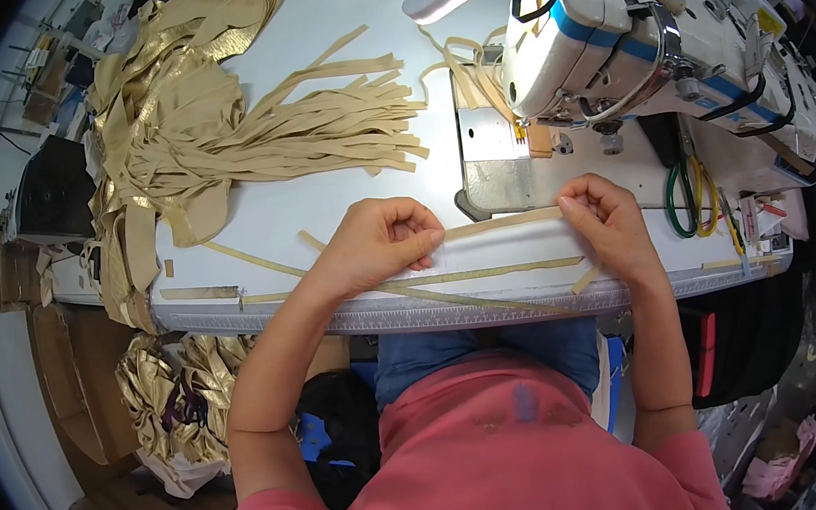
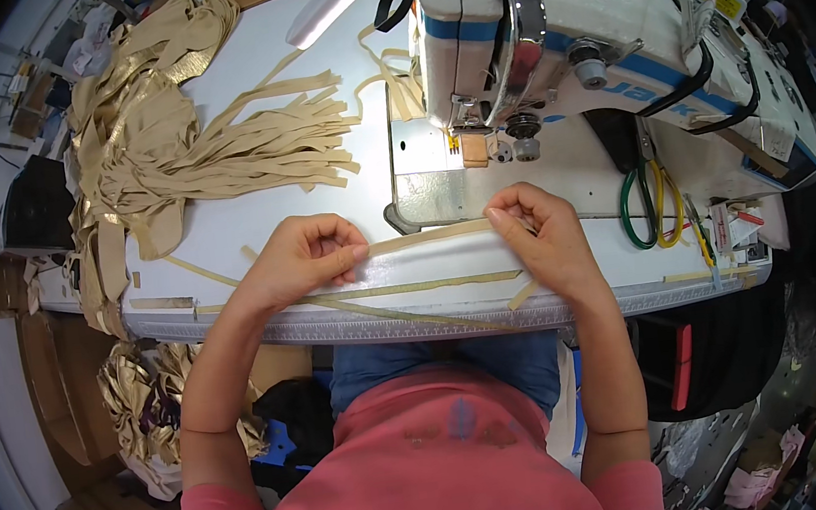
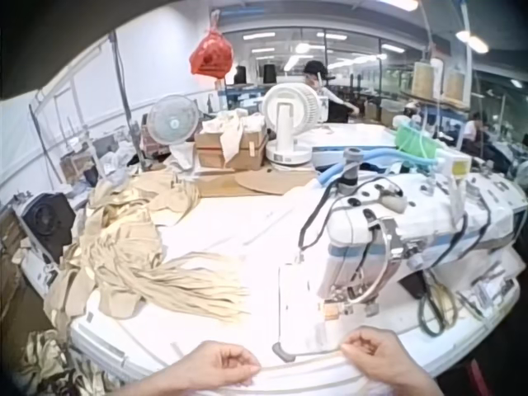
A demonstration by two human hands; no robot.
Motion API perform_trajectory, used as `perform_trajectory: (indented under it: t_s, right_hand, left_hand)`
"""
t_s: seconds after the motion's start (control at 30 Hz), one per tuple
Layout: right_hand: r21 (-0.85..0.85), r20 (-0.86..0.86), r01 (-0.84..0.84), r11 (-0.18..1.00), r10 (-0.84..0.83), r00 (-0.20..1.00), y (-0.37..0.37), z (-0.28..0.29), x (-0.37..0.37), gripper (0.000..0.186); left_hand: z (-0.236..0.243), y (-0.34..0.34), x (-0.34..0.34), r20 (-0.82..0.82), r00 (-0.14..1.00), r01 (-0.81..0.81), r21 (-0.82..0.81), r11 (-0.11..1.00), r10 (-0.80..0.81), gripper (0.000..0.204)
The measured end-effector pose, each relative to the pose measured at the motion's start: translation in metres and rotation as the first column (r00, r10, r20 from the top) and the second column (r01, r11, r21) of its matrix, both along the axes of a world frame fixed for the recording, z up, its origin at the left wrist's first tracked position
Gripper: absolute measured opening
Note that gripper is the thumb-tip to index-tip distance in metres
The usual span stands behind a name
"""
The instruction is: The user is sewing fabric strips using an industrial sewing machine in a production environment.
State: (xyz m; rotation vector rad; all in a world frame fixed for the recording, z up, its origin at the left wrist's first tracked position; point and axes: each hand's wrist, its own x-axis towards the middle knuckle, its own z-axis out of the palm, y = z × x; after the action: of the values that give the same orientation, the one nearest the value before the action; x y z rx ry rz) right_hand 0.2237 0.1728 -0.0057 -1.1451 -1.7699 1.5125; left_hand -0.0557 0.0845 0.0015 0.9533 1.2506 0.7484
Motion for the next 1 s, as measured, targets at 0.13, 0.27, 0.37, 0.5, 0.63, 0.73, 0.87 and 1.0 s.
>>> perform_trajectory:
  t_s: [0.13,0.27,0.37,0.5,0.63,0.73,0.87,1.0]
  right_hand:
    - [-0.057,0.031,-0.055,0.997,0.057,0.998,-0.021,0.028,-0.001,0.011]
    - [-0.003,-0.009,-0.489,0.872,0.489,0.872,-0.051,0.067,-0.009,0.013]
    - [0.513,-0.055,-0.332,0.791,0.417,0.907,-0.053,0.066,-0.024,0.016]
    - [0.323,-0.179,-0.175,0.93,0.241,0.954,-0.033,0.041,-0.033,0.012]
    - [0.229,-0.302,-0.202,0.952,0.267,0.915,-0.036,0.035,-0.038,0.018]
    - [0.289,-0.346,-0.168,0.942,0.266,0.9,-0.036,0.026,-0.039,0.018]
    - [0.34,-0.328,-0.145,0.929,0.262,0.908,-0.035,0.025,-0.039,0.019]
    - [0.355,-0.302,-0.156,0.922,0.271,0.914,-0.034,0.027,-0.039,0.016]
  left_hand:
    - [-0.004,-0.002,0.005,-0.31,0.94,-0.043,0.318,0.947,0.146,0.007]
    - [-0.003,-0.006,0.02,-0.243,0.913,-0.078,0.683,0.726,0.327,0.01]
    - [-0.001,-0.007,0.031,-0.184,0.936,-0.013,0.833,0.553,0.299,0.007]
    - [0.005,-0.008,0.049,-0.181,0.934,0.02,0.886,0.464,0.307,0.009]
    - [0.001,-0.008,0.061,-0.078,0.946,-0.078,0.887,0.455,0.313,0.012]
    - [-0.002,-0.01,0.066,-0.009,0.955,-0.139,0.869,0.474,0.296,0.014]
    - [-0.011,-0.011,0.072,0.168,0.953,-0.283,0.794,0.539,0.253,0.014]
    - [-0.011,-0.01,0.072,0.191,0.952,-0.293,0.789,0.54,0.239,0.014]
